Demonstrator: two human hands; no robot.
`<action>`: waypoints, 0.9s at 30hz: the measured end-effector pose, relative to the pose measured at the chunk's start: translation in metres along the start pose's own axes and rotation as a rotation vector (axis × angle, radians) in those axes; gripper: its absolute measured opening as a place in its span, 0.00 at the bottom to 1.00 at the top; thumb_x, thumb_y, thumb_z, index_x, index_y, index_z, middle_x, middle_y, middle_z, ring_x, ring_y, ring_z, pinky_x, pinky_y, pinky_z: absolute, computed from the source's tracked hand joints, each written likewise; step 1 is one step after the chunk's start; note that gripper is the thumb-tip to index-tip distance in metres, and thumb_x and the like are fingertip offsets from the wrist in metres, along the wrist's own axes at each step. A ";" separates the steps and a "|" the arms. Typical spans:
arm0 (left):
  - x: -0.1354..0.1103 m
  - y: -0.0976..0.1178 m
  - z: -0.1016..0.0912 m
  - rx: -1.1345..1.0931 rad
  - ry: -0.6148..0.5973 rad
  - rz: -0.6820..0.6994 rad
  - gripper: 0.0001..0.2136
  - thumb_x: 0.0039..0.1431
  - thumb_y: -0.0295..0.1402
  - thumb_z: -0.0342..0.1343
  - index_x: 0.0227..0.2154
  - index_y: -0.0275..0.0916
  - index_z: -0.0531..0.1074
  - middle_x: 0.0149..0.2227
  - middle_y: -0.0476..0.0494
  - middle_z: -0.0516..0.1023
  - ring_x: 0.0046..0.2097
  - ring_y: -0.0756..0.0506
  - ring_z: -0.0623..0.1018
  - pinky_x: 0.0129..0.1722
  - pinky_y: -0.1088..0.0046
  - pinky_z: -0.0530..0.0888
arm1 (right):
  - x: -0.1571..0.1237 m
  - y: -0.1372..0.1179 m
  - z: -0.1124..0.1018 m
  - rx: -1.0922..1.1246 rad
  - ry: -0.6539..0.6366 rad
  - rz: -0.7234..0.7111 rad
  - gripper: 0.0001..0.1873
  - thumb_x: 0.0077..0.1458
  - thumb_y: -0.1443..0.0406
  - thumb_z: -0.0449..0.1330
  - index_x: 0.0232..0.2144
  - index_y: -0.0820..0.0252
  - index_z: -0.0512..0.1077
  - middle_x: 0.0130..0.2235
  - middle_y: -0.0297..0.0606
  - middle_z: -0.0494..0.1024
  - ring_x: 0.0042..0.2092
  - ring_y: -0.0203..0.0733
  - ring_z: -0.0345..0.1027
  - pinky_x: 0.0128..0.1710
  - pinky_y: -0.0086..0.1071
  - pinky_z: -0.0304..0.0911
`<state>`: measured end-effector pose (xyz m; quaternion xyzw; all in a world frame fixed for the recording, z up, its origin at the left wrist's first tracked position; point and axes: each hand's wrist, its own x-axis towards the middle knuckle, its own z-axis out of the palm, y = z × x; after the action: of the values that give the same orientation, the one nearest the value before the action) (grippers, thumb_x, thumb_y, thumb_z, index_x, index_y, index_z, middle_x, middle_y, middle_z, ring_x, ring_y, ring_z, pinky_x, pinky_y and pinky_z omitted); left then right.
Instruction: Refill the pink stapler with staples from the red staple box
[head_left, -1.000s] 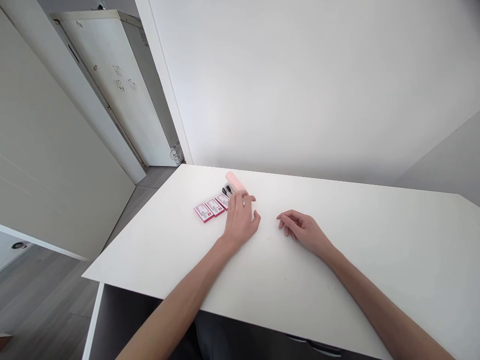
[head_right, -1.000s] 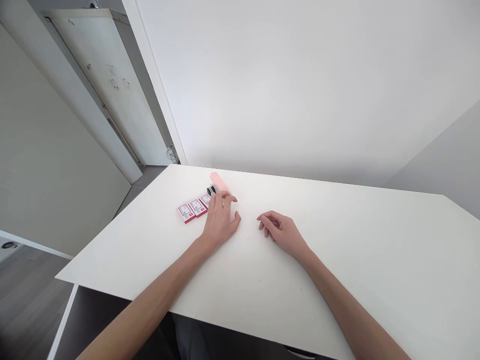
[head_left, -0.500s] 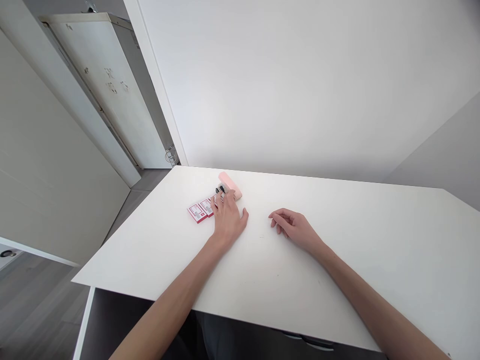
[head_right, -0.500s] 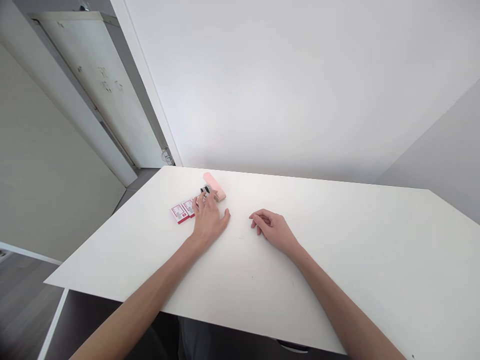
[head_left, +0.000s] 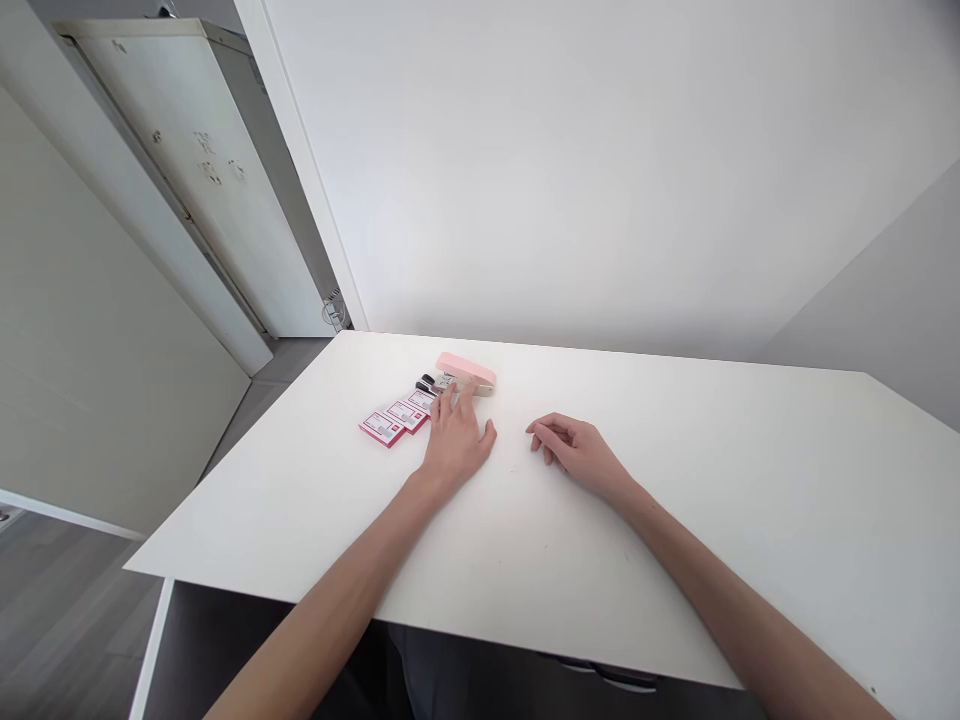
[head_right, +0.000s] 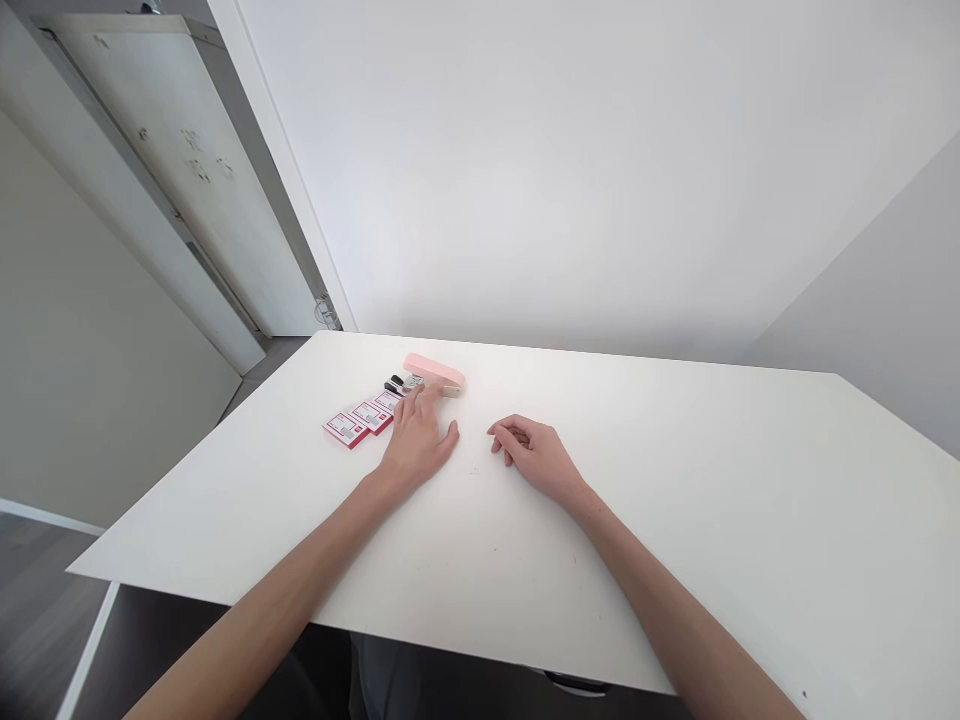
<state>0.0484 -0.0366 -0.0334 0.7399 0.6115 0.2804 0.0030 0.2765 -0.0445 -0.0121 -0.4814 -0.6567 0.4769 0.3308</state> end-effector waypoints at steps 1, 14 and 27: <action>0.000 0.001 0.000 -0.002 -0.009 0.011 0.26 0.67 0.33 0.52 0.65 0.36 0.57 0.66 0.28 0.68 0.73 0.30 0.60 0.70 0.42 0.60 | 0.000 0.000 0.000 0.002 0.001 -0.003 0.21 0.66 0.45 0.58 0.40 0.53 0.78 0.38 0.37 0.82 0.32 0.39 0.68 0.30 0.34 0.59; -0.004 0.019 -0.019 -0.189 -0.182 0.332 0.22 0.67 0.29 0.51 0.63 0.42 0.62 0.61 0.39 0.76 0.63 0.37 0.74 0.63 0.52 0.72 | 0.000 0.000 0.003 -0.013 0.453 -0.132 0.16 0.66 0.49 0.58 0.37 0.52 0.74 0.39 0.39 0.78 0.38 0.45 0.69 0.36 0.37 0.65; -0.002 0.009 -0.009 -0.070 -0.123 0.117 0.23 0.69 0.33 0.52 0.64 0.38 0.62 0.65 0.34 0.72 0.71 0.33 0.63 0.68 0.48 0.66 | 0.010 0.017 0.002 -0.146 0.519 -0.226 0.22 0.63 0.51 0.62 0.56 0.52 0.71 0.60 0.47 0.73 0.60 0.54 0.69 0.59 0.51 0.67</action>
<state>0.0523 -0.0443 -0.0233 0.7896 0.5557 0.2553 0.0501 0.2767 -0.0347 -0.0289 -0.5338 -0.6321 0.2497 0.5032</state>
